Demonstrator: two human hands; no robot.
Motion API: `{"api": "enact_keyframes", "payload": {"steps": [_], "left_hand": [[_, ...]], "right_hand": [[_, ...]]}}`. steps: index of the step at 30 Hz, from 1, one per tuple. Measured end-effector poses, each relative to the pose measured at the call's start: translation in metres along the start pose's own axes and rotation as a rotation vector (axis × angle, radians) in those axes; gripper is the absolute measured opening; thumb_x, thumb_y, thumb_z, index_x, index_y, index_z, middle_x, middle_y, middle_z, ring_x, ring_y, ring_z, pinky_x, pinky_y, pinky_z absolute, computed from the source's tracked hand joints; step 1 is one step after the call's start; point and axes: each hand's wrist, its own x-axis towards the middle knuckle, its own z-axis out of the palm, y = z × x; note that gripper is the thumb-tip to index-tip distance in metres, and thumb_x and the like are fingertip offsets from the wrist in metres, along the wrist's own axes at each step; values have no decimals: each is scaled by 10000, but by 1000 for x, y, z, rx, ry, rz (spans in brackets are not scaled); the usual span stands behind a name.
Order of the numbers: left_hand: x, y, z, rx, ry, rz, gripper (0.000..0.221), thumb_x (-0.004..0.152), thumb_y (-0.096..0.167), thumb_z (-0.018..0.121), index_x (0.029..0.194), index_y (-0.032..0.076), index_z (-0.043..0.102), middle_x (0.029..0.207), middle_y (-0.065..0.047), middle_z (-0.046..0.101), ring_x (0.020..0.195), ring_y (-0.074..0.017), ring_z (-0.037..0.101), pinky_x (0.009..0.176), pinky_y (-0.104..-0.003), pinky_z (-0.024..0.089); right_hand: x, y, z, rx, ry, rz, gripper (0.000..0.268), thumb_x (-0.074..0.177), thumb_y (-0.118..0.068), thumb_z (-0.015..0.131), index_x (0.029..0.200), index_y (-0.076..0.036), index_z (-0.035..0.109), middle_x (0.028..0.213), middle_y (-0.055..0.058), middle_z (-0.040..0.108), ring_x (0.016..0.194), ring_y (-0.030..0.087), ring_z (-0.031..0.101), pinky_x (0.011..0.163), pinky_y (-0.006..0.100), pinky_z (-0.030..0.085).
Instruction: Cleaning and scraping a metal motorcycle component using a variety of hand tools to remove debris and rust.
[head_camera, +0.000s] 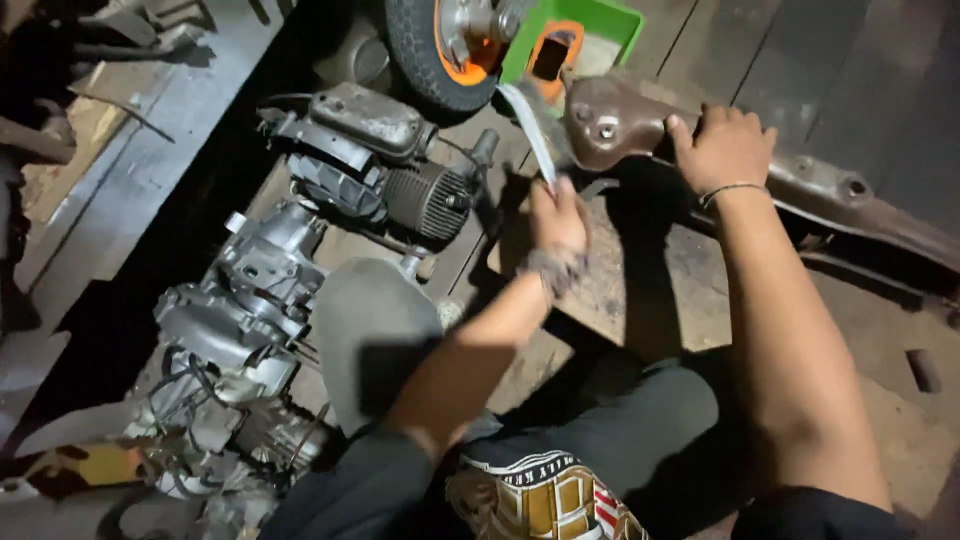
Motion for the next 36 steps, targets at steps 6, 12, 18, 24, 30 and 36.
{"api": "enact_keyframes", "payload": {"steps": [6, 12, 18, 24, 30, 36], "left_hand": [[-39, 8, -11, 26, -38, -1, 382, 1030, 351, 508, 1280, 64, 539, 859, -202, 684, 768, -355, 683, 630, -444, 559], [7, -1, -3, -111, -17, 15, 219, 1025, 322, 461, 984, 108, 469, 664, -83, 527, 493, -255, 515, 464, -418, 415], [1, -10, -6, 1, -56, 88, 194, 1033, 287, 465, 1022, 95, 490, 748, -103, 579, 575, -256, 561, 503, -423, 449], [102, -71, -11, 101, 231, 32, 249, 964, 313, 515, 953, 80, 601, 898, -166, 714, 872, -388, 692, 800, -489, 511], [30, -13, -33, -195, 135, -69, 184, 1005, 279, 524, 1015, 95, 524, 669, -80, 578, 389, -201, 547, 293, -342, 443], [-21, 0, -8, -321, -81, -187, 171, 963, 269, 622, 975, 113, 555, 633, -44, 568, 392, -130, 483, 321, -277, 372]], "right_hand": [[-4, 2, -2, 6, 1, 7, 699, 1163, -646, 403, 1286, -22, 692, 1199, 225, 701, 1121, 401, 618, 922, 555, 404], [-3, -9, -16, 59, -75, 13, 714, 1159, -603, 340, 1143, 17, 694, 1174, 285, 688, 1086, 485, 584, 904, 643, 399], [4, -4, -11, 52, -70, 2, 738, 1171, -615, 330, 1140, 23, 700, 1158, 292, 693, 1073, 500, 592, 888, 668, 401], [5, 6, 2, 38, 4, -76, 721, 1207, -598, 364, 1270, 37, 701, 1179, 324, 696, 1052, 528, 588, 843, 682, 397], [6, 15, 10, 16, 30, -104, 689, 1233, -589, 377, 1210, 8, 720, 1149, 298, 710, 1013, 511, 602, 813, 645, 403], [6, 14, 13, 25, 43, -92, 724, 1243, -589, 380, 1170, 47, 719, 1140, 303, 710, 1021, 512, 597, 848, 682, 393]]}}
